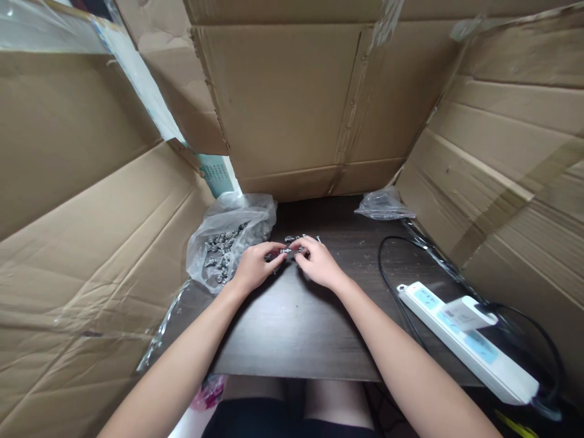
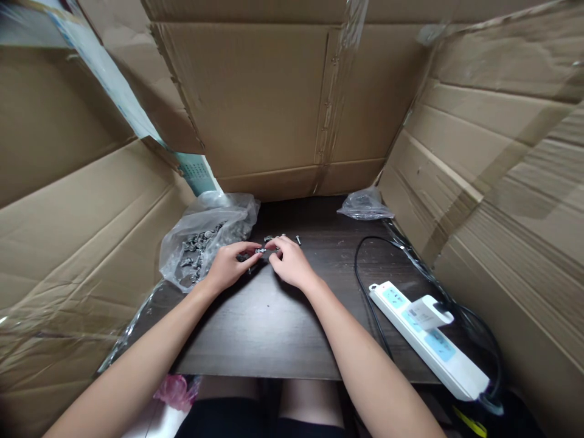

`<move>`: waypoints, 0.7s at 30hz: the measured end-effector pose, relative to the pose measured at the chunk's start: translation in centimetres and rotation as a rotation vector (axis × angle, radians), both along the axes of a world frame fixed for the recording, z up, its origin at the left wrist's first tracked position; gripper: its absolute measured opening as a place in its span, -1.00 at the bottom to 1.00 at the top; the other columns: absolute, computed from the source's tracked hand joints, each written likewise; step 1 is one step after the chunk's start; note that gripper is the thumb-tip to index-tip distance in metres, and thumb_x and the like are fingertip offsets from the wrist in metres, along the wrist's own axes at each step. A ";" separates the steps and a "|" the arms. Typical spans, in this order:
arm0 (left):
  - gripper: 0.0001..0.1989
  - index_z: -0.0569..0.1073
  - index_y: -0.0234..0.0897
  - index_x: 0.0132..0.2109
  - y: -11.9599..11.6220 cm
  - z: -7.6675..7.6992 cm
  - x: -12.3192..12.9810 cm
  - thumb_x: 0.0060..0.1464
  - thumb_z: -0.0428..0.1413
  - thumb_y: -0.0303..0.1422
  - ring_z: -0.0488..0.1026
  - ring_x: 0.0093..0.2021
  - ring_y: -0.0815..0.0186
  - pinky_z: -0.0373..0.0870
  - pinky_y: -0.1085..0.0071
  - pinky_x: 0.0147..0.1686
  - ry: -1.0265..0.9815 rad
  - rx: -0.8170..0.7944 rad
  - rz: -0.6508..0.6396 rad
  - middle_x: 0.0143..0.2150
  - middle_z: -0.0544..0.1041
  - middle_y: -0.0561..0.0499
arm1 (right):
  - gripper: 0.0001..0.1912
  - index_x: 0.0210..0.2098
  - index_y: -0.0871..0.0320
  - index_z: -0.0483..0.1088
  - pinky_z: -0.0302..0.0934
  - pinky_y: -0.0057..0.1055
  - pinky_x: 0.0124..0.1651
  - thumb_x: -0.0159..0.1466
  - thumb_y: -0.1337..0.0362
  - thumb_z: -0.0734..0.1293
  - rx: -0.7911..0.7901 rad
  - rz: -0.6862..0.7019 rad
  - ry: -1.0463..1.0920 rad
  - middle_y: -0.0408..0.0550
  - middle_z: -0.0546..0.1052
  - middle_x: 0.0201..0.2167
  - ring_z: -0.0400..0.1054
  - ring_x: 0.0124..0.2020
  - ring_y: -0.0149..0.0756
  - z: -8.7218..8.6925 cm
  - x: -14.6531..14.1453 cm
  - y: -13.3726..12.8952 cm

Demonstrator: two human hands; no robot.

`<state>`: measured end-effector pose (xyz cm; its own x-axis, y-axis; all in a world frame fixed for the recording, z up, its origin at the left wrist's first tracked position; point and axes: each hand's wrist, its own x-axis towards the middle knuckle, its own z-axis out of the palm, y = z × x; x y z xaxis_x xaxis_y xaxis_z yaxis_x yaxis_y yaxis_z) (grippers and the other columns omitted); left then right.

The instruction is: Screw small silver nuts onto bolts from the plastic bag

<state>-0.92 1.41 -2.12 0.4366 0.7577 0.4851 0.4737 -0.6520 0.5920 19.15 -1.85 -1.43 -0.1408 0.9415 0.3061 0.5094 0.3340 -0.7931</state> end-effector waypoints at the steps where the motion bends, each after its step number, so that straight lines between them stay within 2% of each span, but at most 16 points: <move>1: -0.82 0.62 -0.19 -0.05 0.0 0.0 0.0 0.24 0.22 -0.28 0.60 -0.26 0.28 0.49 0.40 -0.20 0.000 0.003 -0.004 -0.20 0.68 0.03 | -0.71 -0.18 0.17 0.50 0.26 -0.39 -0.17 0.20 0.56 0.25 0.004 0.005 0.021 -0.06 0.49 -0.16 0.38 -0.31 -0.38 0.1 0.0 0.0; 9: -0.80 0.63 -0.20 -0.05 0.1 -0.2 0.0 0.25 0.21 -0.24 0.60 -0.26 0.28 0.50 0.40 -0.21 0.003 0.031 -0.006 -0.20 0.68 0.01 | -0.79 -0.27 0.17 0.49 0.26 -0.36 -0.14 0.21 0.53 0.27 -0.034 0.034 -0.035 -0.08 0.47 -0.21 0.36 -0.30 -0.37 -0.1 0.0 0.0; 15: -0.80 0.63 -0.21 -0.06 0.1 -0.2 0.0 0.26 0.20 -0.24 0.60 -0.28 0.29 0.50 0.41 -0.24 0.007 0.047 -0.005 -0.20 0.68 0.01 | -0.70 -0.17 0.16 0.48 0.28 -0.37 -0.14 0.21 0.56 0.24 0.011 0.034 0.055 -0.06 0.48 -0.13 0.40 -0.27 -0.37 -0.1 0.1 0.1; 21: -0.80 0.63 -0.21 -0.06 0.0 -0.2 0.0 0.24 0.22 -0.24 0.61 -0.28 0.29 0.51 0.43 -0.23 -0.011 0.042 -0.027 -0.22 0.68 0.02 | -0.81 -0.31 0.17 0.48 0.25 -0.36 -0.14 0.24 0.53 0.27 -0.053 0.056 -0.029 -0.08 0.46 -0.22 0.36 -0.27 -0.35 0.0 0.2 0.1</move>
<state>-0.88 1.45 -2.34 0.4510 0.7246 0.5210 0.4493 -0.6888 0.5690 19.33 -1.73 -1.41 -0.2023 0.9465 0.2513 0.5141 0.3211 -0.7954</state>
